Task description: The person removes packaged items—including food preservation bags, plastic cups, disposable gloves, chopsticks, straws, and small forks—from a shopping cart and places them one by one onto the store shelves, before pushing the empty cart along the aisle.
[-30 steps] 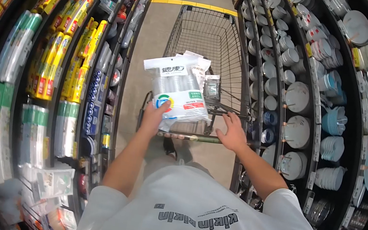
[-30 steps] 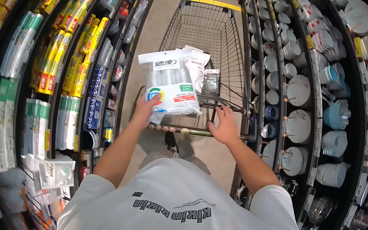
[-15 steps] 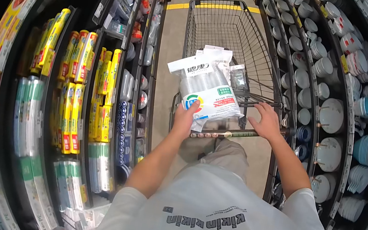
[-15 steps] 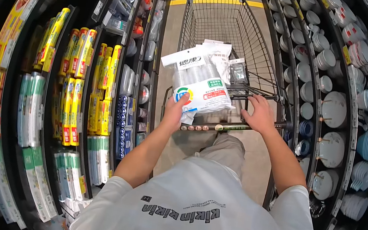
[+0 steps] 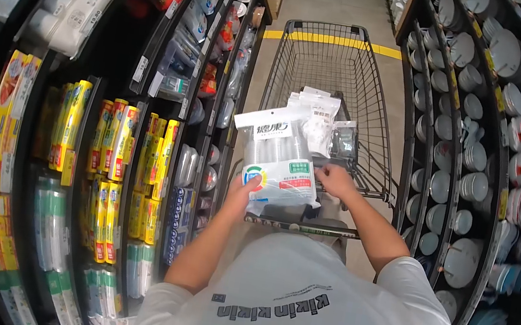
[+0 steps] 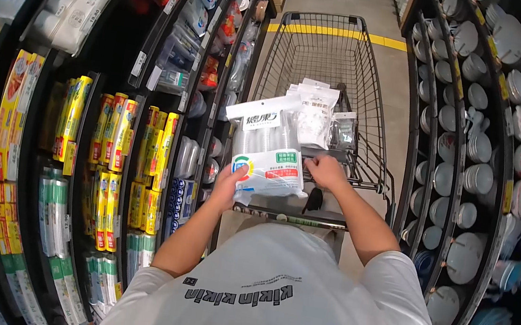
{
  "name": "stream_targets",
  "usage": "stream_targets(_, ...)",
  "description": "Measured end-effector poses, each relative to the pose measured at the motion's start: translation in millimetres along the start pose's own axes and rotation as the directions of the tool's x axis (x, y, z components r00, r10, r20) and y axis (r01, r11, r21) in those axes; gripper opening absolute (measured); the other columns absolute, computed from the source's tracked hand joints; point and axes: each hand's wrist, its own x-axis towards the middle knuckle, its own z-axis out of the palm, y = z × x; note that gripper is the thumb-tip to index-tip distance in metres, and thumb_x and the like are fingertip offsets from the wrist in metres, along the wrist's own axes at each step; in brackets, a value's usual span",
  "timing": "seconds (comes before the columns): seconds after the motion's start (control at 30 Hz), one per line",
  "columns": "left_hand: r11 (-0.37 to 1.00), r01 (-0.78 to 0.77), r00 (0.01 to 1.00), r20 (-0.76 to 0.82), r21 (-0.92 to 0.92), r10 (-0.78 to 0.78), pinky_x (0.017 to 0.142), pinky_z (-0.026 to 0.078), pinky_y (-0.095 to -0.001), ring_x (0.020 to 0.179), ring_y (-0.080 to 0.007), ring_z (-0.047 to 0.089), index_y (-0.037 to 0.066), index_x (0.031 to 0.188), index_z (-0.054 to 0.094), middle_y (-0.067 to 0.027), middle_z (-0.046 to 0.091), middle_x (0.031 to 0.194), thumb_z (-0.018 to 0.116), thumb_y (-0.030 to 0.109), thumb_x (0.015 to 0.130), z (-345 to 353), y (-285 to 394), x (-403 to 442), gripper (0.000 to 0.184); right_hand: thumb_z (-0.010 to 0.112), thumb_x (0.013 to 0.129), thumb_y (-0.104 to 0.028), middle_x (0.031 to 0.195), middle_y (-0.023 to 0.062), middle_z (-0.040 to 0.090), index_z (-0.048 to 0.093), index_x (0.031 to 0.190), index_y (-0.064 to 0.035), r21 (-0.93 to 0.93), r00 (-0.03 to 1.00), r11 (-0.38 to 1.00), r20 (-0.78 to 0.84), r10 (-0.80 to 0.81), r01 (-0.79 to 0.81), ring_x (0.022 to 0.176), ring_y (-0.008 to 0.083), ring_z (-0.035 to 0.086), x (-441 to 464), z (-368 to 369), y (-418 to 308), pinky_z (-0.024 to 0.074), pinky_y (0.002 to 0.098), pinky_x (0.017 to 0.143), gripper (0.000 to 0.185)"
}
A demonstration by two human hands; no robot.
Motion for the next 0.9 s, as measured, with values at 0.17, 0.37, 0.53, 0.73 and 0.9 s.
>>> stream_targets(0.17, 0.998, -0.062, 0.997, 0.049, -0.012, 0.063, 0.086, 0.052, -0.034, 0.097, -0.02, 0.066, 0.002, 0.12, 0.058, -0.0101, 0.068, 0.109, 0.064, 0.019, 0.092, 12, 35, 60, 0.033, 0.063, 0.086, -0.041, 0.086, 0.0196, 0.069, 0.069, 0.093, -0.0021, 0.026, 0.998, 0.999, -0.052, 0.044, -0.043, 0.085, 0.038, 0.066, 53, -27, -16, 0.0519, 0.0427, 0.076, 0.04)
stream_targets(0.37, 0.973, -0.23, 0.973, 0.033, 0.005, 0.23, 0.087, 0.052, -0.0327, 0.098, -0.0173, 0.064, 0.001, 0.121, 0.054, -0.0086, 0.065, 0.109, 0.065, 0.012, 0.089, 43, 93, 109, 0.036, 0.057, 0.094, -0.034, 0.098, 0.0111, 0.071, 0.066, 0.11, 0.0, 0.341, 0.991, 0.93, -0.055, -0.123, 0.135, 0.092, 0.0208, 0.068, 119, -65, -50, 0.0526, 0.0369, 0.08, 0.039)
stream_targets(0.53, 0.95, -0.302, 0.95, 0.056, -0.084, 0.307, 0.083, 0.054, -0.0294, 0.097, -0.0161, 0.063, 0.001, 0.122, 0.049, -0.0083, 0.063, 0.104, 0.07, 0.005, 0.083, 85, 185, 136, 0.045, 0.061, 0.093, -0.024, 0.118, 0.0087, 0.064, 0.051, 0.131, -0.0001, 0.908, 0.967, 0.418, 0.131, -0.22, -0.028, 0.106, 0.0162, 0.062, 171, -137, -151, 0.0503, 0.0329, 0.09, 0.046)
stream_targets(0.73, 0.796, -0.596, 0.756, 0.261, -0.104, 0.6, 0.087, 0.054, -0.031, 0.107, -0.0187, 0.06, -0.002, 0.139, 0.03, -0.0135, 0.056, 0.119, 0.074, 0.006, 0.079, 89, 262, 185, 0.075, 0.076, 0.08, -0.016, 0.122, 0.0095, 0.061, 0.048, 0.132, -0.0007, 0.81, 0.913, 0.535, -0.001, -0.407, 0.239, 0.107, 0.0184, 0.061, 223, -204, -224, 0.0487, 0.0335, 0.094, 0.061)
stream_targets(0.9, 0.08, -0.909, 0.252, 0.386, 0.409, 0.888, 0.105, 0.042, -0.0438, 0.124, -0.0341, 0.05, 0.002, 0.131, 0.045, -0.0166, 0.05, 0.136, 0.068, 0.004, 0.077, 91, 332, 224, 0.058, 0.078, 0.074, -0.015, 0.126, 0.0118, 0.06, 0.058, 0.122, -0.0063, 0.203, 0.703, 0.674, -0.252, -0.665, 0.71, 0.118, 0.0287, 0.054, 248, -246, -252, 0.0384, 0.041, 0.104, 0.053)
